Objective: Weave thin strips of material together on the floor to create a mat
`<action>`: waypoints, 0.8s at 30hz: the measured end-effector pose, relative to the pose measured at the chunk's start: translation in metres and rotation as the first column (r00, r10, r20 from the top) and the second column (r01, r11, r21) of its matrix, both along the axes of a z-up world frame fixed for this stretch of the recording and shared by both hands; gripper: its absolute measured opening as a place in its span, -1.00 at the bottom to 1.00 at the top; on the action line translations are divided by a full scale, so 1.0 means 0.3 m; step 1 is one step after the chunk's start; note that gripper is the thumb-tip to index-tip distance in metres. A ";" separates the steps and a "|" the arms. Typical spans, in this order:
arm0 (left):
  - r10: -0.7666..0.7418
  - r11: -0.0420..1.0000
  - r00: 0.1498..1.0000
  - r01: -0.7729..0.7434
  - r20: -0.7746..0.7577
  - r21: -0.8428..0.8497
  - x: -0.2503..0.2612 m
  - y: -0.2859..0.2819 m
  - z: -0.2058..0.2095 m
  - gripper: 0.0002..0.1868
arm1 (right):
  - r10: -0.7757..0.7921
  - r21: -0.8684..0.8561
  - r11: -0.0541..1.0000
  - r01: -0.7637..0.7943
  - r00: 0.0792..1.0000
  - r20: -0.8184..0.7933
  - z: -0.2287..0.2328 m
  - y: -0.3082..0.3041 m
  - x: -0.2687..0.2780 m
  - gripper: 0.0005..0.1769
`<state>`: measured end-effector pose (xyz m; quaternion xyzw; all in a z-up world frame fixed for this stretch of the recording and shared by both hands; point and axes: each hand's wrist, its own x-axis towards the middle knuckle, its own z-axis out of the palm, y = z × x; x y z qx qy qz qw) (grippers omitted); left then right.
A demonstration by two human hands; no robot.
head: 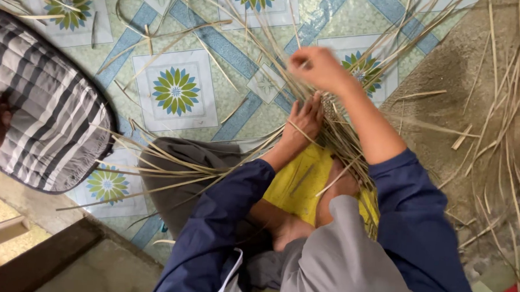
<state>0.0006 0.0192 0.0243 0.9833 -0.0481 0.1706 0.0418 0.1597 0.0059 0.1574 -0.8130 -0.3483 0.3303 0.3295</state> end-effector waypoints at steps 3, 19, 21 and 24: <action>0.011 0.996 0.998 -0.017 -0.063 -0.091 0.004 0.023 0.066 -0.54 | -0.098 0.075 0.995 0.073 0.903 0.418 -0.119 -0.111 0.066 -0.94; 0.028 0.962 0.975 -0.086 -0.222 -0.258 0.016 0.055 0.065 -0.74 | -0.150 -0.046 0.980 0.194 0.871 0.468 -0.395 -0.321 -0.095 -0.89; 0.121 0.990 0.972 -0.105 0.200 -0.090 0.036 0.066 0.032 -0.88 | -0.090 -0.117 0.979 0.170 0.862 0.499 -0.443 -0.319 -0.073 -0.76; 0.152 0.988 0.910 -0.139 0.385 -0.061 0.063 0.006 -0.166 -0.90 | -0.042 -0.104 0.988 0.115 0.843 0.537 -0.402 -0.324 -0.087 -0.71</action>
